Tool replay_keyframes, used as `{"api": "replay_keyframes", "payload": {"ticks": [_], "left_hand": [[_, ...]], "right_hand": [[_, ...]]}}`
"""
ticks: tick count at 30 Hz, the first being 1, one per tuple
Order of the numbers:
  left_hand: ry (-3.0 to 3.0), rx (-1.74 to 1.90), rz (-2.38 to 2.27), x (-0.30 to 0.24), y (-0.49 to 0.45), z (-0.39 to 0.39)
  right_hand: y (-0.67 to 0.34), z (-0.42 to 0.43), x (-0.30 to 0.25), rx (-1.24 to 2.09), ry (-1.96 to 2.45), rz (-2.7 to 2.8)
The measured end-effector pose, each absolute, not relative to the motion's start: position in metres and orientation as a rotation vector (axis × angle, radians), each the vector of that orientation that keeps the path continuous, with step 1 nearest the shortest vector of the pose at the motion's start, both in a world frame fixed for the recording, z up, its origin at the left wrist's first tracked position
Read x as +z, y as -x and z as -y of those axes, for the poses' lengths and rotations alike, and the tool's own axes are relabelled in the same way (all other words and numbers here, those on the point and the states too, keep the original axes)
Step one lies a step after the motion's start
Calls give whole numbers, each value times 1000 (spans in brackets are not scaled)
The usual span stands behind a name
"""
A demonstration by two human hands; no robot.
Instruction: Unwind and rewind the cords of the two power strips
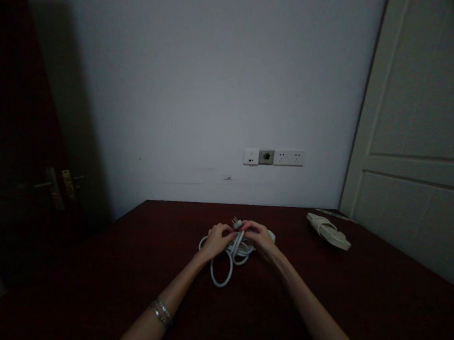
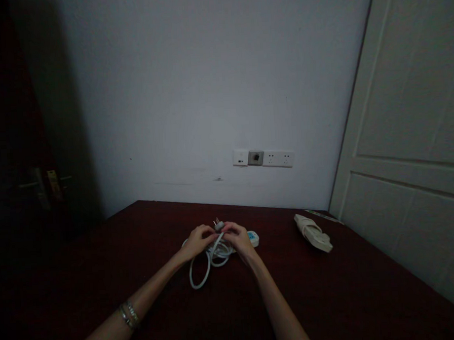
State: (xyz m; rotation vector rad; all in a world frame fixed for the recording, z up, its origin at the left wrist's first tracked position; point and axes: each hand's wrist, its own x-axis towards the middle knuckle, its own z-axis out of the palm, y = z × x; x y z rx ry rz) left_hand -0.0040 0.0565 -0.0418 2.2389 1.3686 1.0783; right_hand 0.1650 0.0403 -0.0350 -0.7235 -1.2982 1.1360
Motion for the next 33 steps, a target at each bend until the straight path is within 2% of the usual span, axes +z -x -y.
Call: {"api": "replay_keyframes", "payload": {"ticks": [5,11,22,33], "left_hand": [[-2044,1188,-1292,-47,1,-58],[-2128,1162,-1170,-41,1,-55],[-1858,1435,-1108,-11,7,-50],[-1658,1594,-1049,23,13,-56]], "right_hand": [[-165,-36,-33,1272,690,1249],[-162,-43,-37,1317,752,1140],[-162,-40,-40,1392,880,1423],[-178,-34,-31,1490,792,1527]]}}
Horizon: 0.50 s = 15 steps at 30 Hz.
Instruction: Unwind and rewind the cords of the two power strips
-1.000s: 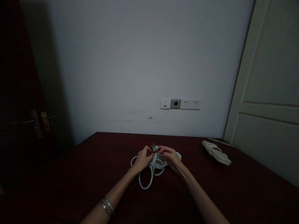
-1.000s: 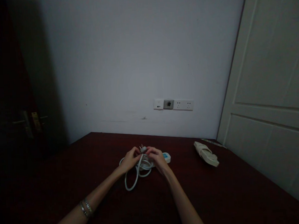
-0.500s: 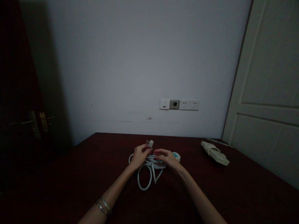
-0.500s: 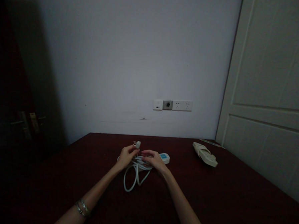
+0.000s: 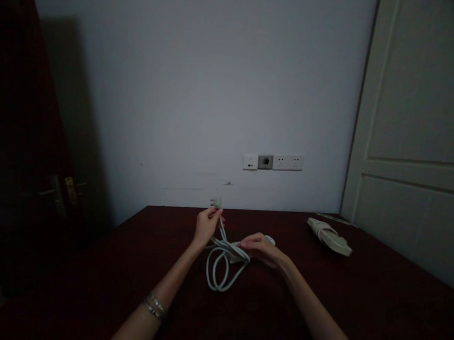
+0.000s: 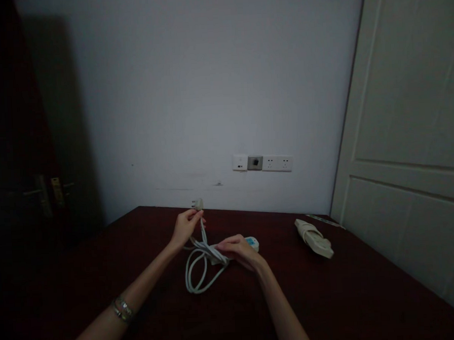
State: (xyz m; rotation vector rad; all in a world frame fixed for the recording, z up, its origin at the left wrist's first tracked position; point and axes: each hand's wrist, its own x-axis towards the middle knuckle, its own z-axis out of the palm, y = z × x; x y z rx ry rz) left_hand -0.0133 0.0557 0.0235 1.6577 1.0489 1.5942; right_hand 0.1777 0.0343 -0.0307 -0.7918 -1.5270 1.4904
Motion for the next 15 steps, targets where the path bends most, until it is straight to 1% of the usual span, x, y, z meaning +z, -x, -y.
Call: {"api": "replay_keyframes", "payload": {"ticks": [1,4,6,12,15], "left_hand": [[-1669,1587,-1044,28,12,-56],[-1718,1584,-1004,42,5,-57],[-1718,1580,-968,51,0,-58],[-1591,1421,-964,76,-7,-58],[-1563,1397,-980,94,-4,-53]], "right_hand": [[-177,-37,-32,1397,813,1524],[-177,-52,-39,963,885,1611],[-178,-61,-47,766,910,1703],[-177,-65,-75,649,990,1890],[-177,-63,-83,606,994,2011]]}}
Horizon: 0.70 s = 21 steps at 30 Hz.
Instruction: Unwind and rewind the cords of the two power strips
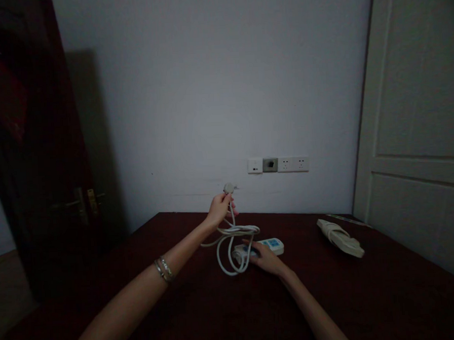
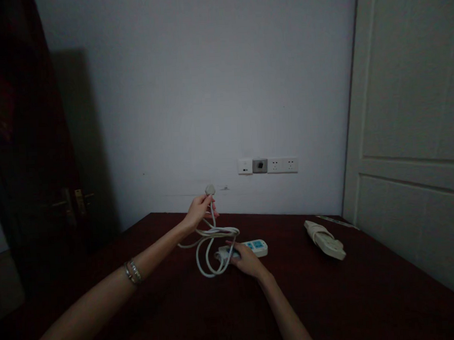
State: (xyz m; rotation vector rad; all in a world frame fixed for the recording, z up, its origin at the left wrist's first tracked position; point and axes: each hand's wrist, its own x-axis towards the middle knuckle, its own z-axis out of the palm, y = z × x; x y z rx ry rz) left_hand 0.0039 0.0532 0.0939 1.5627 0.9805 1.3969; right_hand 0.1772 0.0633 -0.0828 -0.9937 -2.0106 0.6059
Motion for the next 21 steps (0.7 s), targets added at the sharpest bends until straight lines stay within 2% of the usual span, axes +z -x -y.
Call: {"api": "replay_keyframes", "payload": {"ticks": [5,10,21], "left_hand": [[-1457,1540,-927,145,12,-41],[-1390,1791,-758,223,32,-35],[-1348,2252,-781,376,80,-16]], "right_hand": [[-179,-69,-90,513,1040,2094],[-178,-73,-95,479,1066,2099],[-177,-76,-97,460,1100,2103]]}}
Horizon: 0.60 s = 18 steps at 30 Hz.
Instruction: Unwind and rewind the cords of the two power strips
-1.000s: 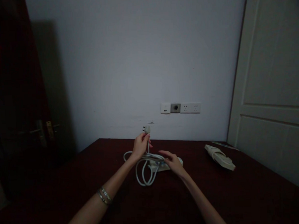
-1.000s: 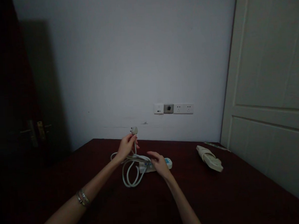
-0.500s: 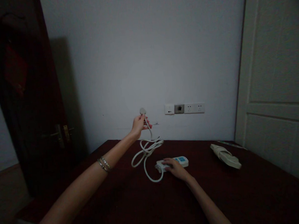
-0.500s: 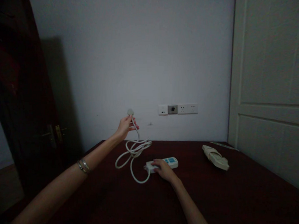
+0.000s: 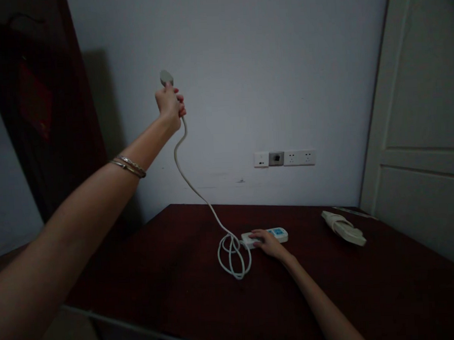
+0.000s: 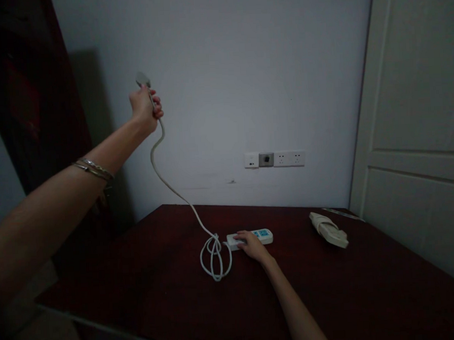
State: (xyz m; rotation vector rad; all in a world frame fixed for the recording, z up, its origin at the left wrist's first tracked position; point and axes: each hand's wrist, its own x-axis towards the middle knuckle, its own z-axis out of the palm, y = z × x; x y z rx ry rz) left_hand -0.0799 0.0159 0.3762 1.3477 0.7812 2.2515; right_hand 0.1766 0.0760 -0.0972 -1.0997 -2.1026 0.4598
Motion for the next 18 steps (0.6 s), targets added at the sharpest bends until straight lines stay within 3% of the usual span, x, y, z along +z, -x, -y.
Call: {"api": "replay_keyframes", "payload": {"ticks": [3,7,10,12,18], "left_hand": [[-1447,2298,-921,387,93,-22],[-1612,2085,-1123,357,102,-42],[-1740,1777,-1269,310,102,-56],[-1864,1376,-1418,275,99,-60],[-1896,838,-1442,159,76,-41]], "right_hand": [[-176,-74,-97,444,1102,2103],[-176,-69,-95,420,1105,2106],[-176,-65,-92,406,1109,2108],[-176,-63,-91,399,1109,2108],[-175,-62,-91,385,1097,2104]]}}
